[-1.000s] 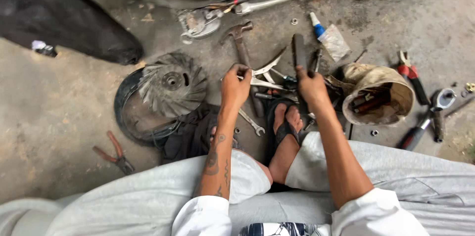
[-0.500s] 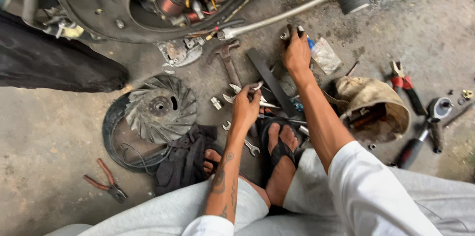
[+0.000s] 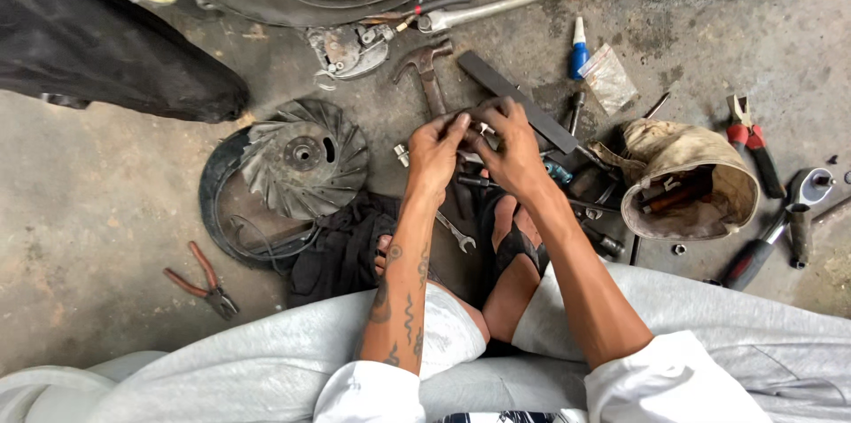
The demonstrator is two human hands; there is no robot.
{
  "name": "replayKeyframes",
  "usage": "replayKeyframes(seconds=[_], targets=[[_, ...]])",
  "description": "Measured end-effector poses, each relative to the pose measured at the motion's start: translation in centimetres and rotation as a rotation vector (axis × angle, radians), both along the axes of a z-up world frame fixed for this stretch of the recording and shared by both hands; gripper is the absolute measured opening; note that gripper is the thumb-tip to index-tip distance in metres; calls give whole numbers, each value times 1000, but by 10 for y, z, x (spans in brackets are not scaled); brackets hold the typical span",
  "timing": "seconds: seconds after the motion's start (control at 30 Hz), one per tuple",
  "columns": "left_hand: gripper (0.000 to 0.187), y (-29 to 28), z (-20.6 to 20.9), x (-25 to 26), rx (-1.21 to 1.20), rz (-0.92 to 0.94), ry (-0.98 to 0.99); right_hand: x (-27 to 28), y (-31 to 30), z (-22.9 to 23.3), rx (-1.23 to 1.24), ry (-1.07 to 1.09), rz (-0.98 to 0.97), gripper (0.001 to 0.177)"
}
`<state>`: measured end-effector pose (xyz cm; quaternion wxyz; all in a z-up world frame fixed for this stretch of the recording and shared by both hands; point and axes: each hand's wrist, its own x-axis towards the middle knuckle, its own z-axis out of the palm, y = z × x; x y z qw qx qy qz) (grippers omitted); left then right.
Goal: The person sits on the ground and uses a wrench to loosen and remove a bolt from the scooter engine. They then use a metal file to smooth the bolt and reinsert it into the engine.
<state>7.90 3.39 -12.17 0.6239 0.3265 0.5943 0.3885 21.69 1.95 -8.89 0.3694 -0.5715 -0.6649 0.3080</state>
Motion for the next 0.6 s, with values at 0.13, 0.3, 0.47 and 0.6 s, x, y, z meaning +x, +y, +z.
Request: replayKeyframes(seconds=[0.13,0.3,0.47,0.6], targets=[[29,-13,26,-24,-44,125,-160,16,12,-11,-56,-142,-43,41],[23,-24,54,-49,-14,230,-153,43,20,-101,-580,-743,-281,62],[29,-47,50,-53,62,262,-271,23,-23,4,-543,-386,-247,60],[36,-63,58,-53,96,265,-341,11,-74,31,-422,90,-237,39]])
